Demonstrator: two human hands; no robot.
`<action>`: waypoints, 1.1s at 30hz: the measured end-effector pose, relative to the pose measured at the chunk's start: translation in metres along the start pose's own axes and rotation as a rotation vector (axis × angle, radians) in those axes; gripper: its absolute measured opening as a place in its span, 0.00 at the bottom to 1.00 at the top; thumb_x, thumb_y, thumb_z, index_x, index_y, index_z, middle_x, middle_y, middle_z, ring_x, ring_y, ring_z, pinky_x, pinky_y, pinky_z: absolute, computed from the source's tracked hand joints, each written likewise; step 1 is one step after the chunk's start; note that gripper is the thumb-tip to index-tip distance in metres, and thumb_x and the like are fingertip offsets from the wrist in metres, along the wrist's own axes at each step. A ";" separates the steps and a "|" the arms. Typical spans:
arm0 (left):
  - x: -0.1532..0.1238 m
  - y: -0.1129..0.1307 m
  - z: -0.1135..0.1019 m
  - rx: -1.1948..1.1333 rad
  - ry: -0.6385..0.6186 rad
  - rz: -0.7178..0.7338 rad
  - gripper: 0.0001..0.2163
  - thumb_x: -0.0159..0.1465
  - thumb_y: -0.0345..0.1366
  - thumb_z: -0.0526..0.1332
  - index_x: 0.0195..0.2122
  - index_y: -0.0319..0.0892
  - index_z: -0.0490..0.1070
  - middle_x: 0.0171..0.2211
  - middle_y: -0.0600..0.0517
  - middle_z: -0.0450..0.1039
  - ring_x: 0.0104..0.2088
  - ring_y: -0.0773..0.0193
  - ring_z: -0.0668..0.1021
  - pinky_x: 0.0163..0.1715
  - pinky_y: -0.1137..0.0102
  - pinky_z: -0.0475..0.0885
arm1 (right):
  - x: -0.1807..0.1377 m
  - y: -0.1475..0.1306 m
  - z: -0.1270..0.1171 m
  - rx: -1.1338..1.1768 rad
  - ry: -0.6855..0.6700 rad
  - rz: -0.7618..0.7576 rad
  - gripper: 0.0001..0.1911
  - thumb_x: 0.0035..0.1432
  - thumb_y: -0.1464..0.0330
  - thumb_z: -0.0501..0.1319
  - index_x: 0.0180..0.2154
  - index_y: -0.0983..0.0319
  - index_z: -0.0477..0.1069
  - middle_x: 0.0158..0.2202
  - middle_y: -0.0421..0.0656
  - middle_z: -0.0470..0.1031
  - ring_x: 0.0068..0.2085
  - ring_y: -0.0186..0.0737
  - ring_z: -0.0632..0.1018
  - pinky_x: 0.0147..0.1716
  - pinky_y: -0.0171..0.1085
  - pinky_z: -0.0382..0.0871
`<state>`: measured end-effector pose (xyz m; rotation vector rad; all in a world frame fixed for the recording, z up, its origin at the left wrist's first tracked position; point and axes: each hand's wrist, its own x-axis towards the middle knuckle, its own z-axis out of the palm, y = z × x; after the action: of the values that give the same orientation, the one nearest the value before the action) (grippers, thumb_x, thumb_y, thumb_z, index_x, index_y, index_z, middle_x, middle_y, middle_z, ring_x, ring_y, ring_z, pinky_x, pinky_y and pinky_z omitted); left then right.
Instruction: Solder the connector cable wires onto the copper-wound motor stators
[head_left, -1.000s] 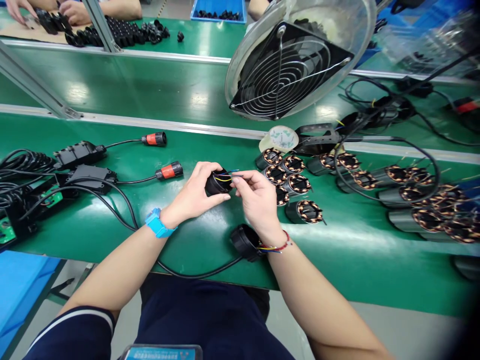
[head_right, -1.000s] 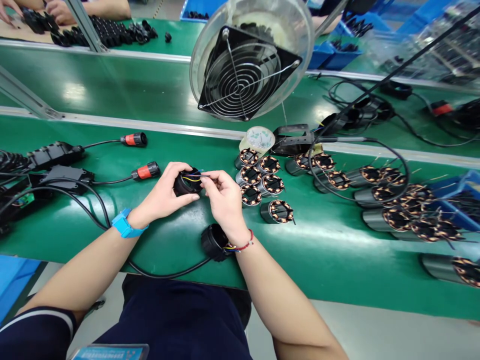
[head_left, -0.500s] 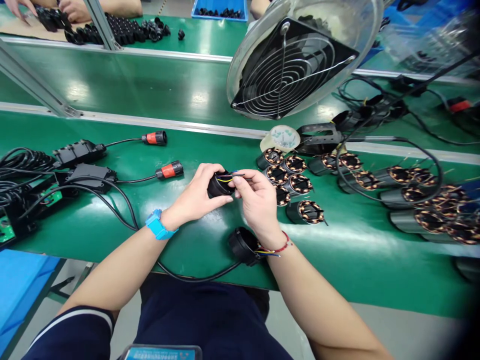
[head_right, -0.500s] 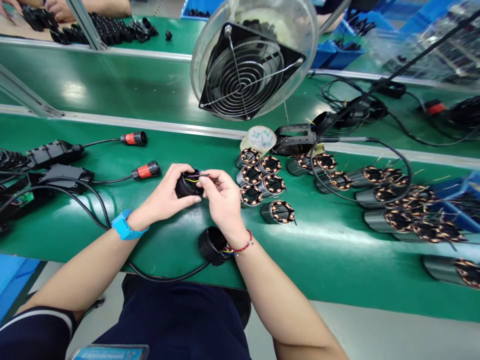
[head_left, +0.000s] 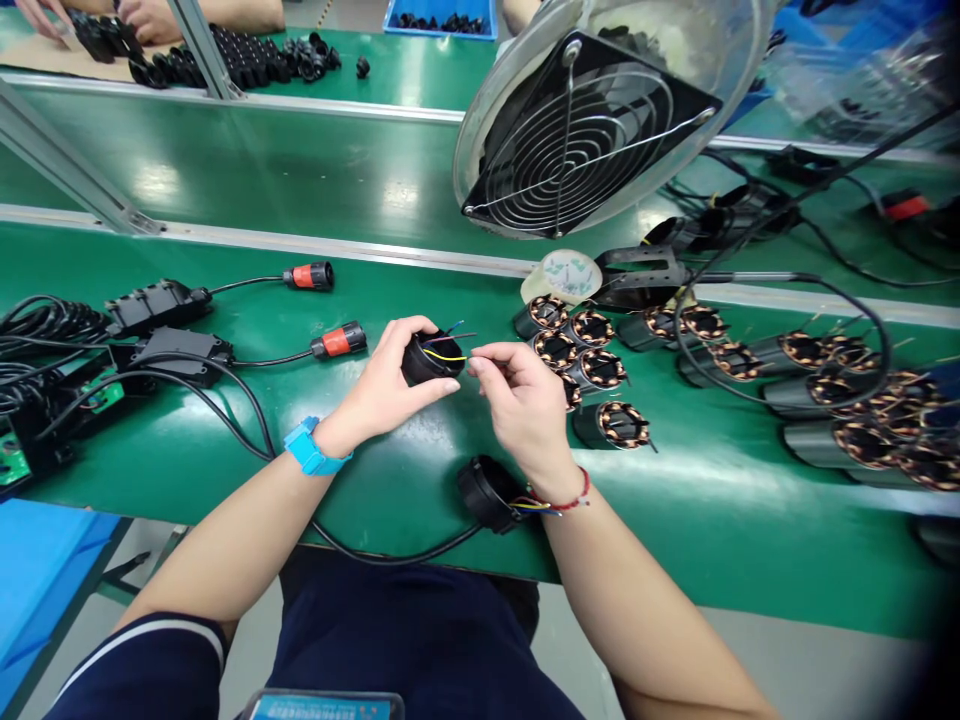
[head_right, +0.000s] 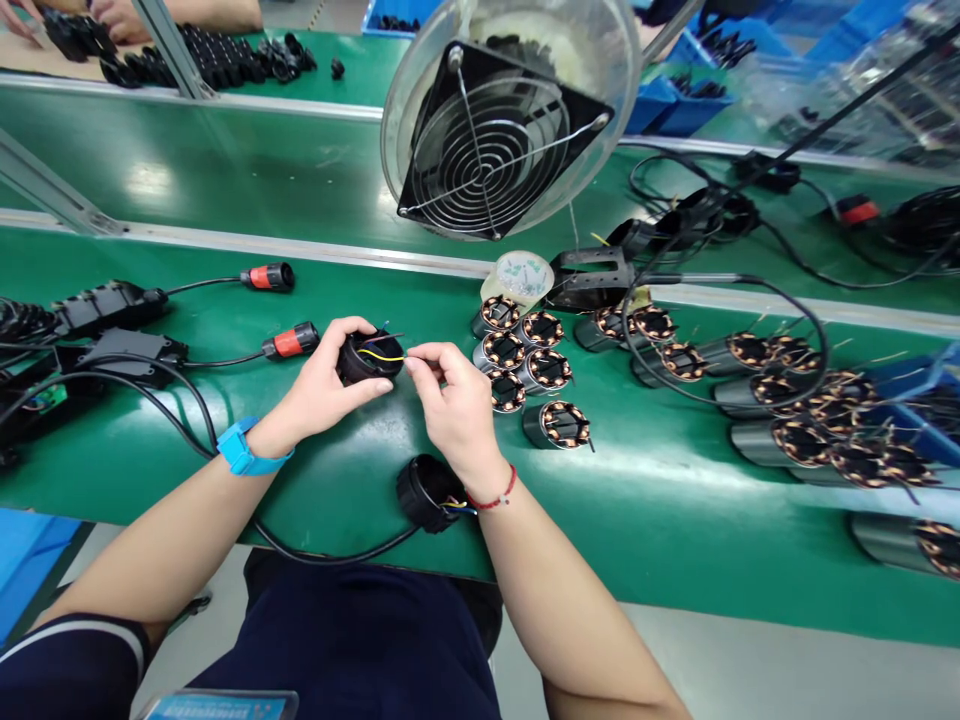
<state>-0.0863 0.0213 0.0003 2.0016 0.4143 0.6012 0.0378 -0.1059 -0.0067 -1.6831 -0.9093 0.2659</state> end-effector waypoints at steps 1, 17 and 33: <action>0.000 0.000 0.000 0.008 -0.007 0.006 0.24 0.56 0.40 0.68 0.50 0.43 0.61 0.48 0.47 0.65 0.50 0.57 0.71 0.54 0.60 0.67 | 0.000 -0.001 0.000 0.017 0.007 0.001 0.04 0.59 0.65 0.62 0.36 0.58 0.73 0.30 0.38 0.76 0.29 0.33 0.75 0.31 0.36 0.70; -0.004 0.005 0.003 -0.146 -0.286 0.076 0.14 0.63 0.40 0.59 0.48 0.42 0.65 0.47 0.46 0.67 0.50 0.58 0.71 0.54 0.61 0.67 | -0.006 -0.014 0.016 0.433 0.162 0.068 0.08 0.54 0.62 0.66 0.32 0.58 0.70 0.26 0.37 0.76 0.22 0.29 0.72 0.21 0.30 0.68; 0.000 0.002 0.010 -0.024 -0.041 -0.054 0.05 0.61 0.30 0.60 0.34 0.41 0.76 0.41 0.48 0.72 0.46 0.61 0.74 0.51 0.62 0.70 | -0.004 -0.007 0.013 0.382 -0.032 0.183 0.10 0.52 0.61 0.67 0.34 0.60 0.72 0.26 0.38 0.76 0.23 0.30 0.72 0.21 0.31 0.68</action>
<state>-0.0807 0.0135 -0.0021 1.9705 0.4329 0.5278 0.0241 -0.0992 -0.0057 -1.4085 -0.6768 0.5562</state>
